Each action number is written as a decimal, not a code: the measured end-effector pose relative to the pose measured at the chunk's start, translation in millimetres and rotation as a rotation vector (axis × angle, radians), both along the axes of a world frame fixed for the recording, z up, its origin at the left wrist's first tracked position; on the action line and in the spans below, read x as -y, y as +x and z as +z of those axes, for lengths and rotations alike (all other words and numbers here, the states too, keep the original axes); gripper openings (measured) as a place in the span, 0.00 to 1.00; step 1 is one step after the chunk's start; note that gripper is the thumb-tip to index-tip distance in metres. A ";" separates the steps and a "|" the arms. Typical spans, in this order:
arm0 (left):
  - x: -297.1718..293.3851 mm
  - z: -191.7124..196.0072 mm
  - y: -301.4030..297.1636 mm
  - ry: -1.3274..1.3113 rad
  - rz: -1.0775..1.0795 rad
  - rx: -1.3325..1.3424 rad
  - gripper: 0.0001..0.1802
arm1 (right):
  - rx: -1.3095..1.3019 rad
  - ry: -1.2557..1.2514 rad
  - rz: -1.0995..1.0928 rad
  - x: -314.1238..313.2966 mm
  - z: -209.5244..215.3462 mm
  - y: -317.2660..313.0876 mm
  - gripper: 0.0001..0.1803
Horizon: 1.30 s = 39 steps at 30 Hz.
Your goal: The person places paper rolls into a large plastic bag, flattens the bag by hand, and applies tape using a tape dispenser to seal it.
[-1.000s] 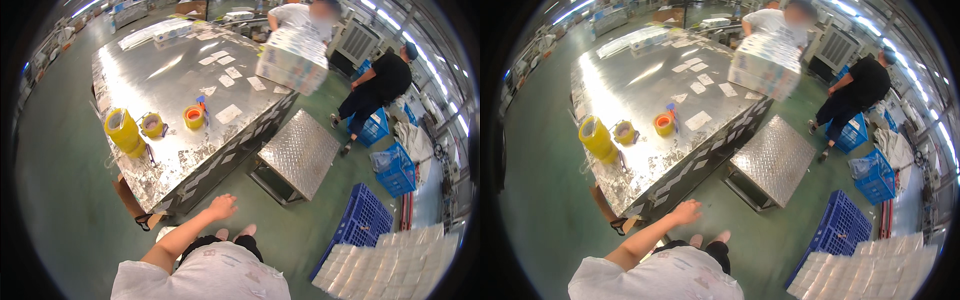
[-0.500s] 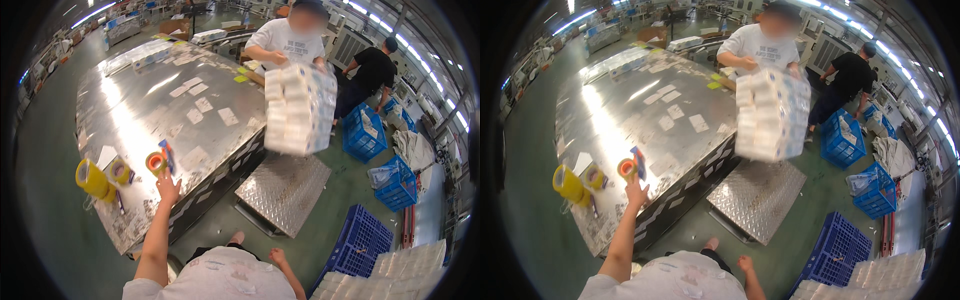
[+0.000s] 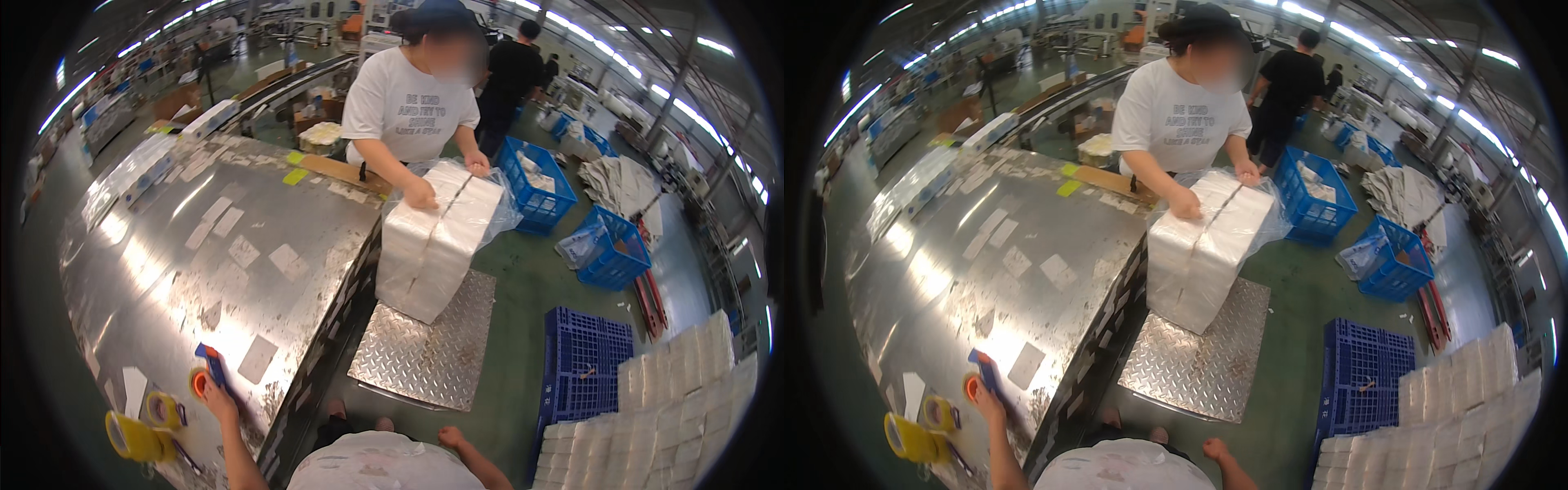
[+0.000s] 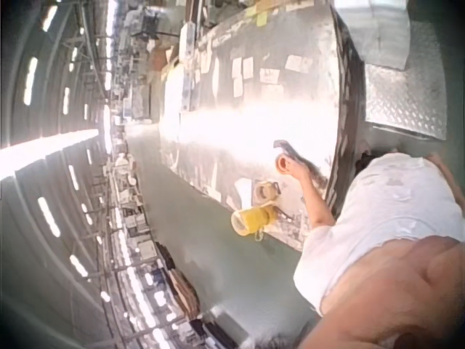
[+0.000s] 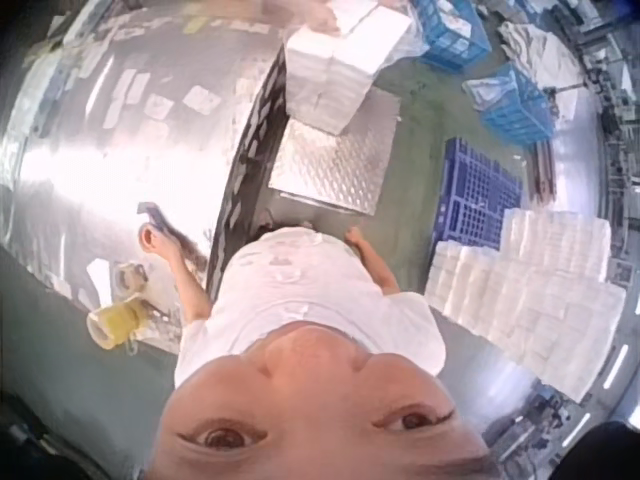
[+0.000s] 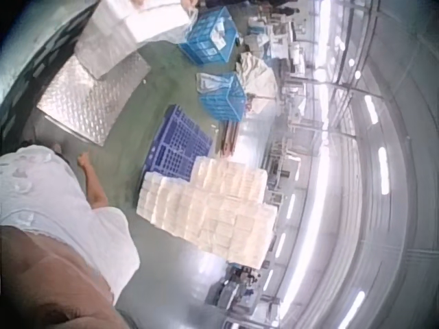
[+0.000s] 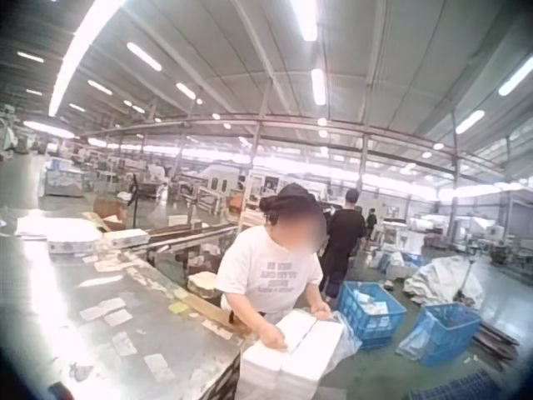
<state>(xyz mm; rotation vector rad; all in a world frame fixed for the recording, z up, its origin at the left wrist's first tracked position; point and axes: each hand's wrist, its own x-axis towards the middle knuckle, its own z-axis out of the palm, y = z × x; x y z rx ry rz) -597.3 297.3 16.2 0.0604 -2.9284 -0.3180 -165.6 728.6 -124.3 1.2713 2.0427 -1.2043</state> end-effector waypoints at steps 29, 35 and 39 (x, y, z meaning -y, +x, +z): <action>-207.5 30.0 32.3 0.471 -0.517 0.177 0.34 | -0.447 0.132 0.226 -58.9 150.3 -246.6 0.18; -220.1 33.7 18.1 0.458 -0.541 0.098 0.31 | -0.497 0.129 0.094 -72.7 128.9 -214.5 0.15; -245.8 49.4 9.8 0.534 -0.610 0.113 0.30 | -0.552 0.077 -0.032 -81.2 127.5 -200.8 0.15</action>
